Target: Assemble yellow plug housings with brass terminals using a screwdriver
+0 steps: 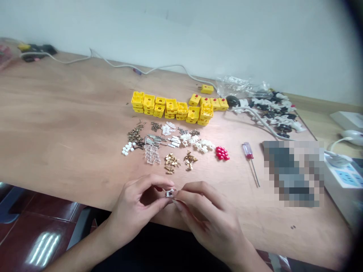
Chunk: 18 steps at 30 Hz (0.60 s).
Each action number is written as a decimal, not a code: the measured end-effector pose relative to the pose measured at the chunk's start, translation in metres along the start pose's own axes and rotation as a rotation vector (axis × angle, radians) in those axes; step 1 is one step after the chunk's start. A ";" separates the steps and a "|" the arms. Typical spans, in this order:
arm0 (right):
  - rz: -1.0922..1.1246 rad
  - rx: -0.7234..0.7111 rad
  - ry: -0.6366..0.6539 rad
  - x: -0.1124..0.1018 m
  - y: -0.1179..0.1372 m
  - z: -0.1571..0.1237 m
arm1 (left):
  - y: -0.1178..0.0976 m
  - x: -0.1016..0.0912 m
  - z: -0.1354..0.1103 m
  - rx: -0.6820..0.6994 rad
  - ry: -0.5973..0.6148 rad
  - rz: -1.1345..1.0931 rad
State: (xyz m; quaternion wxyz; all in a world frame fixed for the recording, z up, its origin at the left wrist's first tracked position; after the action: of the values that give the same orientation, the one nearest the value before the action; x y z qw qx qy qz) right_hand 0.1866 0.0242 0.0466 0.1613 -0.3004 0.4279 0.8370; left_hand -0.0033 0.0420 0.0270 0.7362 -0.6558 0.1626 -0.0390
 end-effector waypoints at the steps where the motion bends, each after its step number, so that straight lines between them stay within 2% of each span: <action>1: 0.001 0.011 -0.017 -0.003 -0.001 0.000 | 0.000 0.000 0.000 -0.003 -0.004 0.009; 4: -0.044 0.079 -0.003 -0.013 -0.010 -0.002 | 0.001 0.000 0.001 -0.010 -0.007 0.030; 9: -0.125 0.208 0.271 -0.012 -0.030 -0.011 | 0.001 0.003 0.002 -0.017 0.006 0.012; 18: -0.099 0.143 0.236 0.005 -0.027 -0.010 | 0.002 0.006 0.001 -0.019 0.006 0.054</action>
State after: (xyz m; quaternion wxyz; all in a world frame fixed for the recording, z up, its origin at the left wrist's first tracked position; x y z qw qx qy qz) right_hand 0.2006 0.0317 0.0224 0.1719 -0.4051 0.4872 0.7544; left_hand 0.0026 0.0411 0.0243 0.7303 -0.6580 0.1828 -0.0194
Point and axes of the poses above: each hand's wrist, its own z-axis towards the middle knuckle, its own x-axis out of the palm, y = z × x, the point moved 2 cm from there along z, towards the middle knuckle, and after that the axes turned 1 degree about -x, right-handed, at the moved point
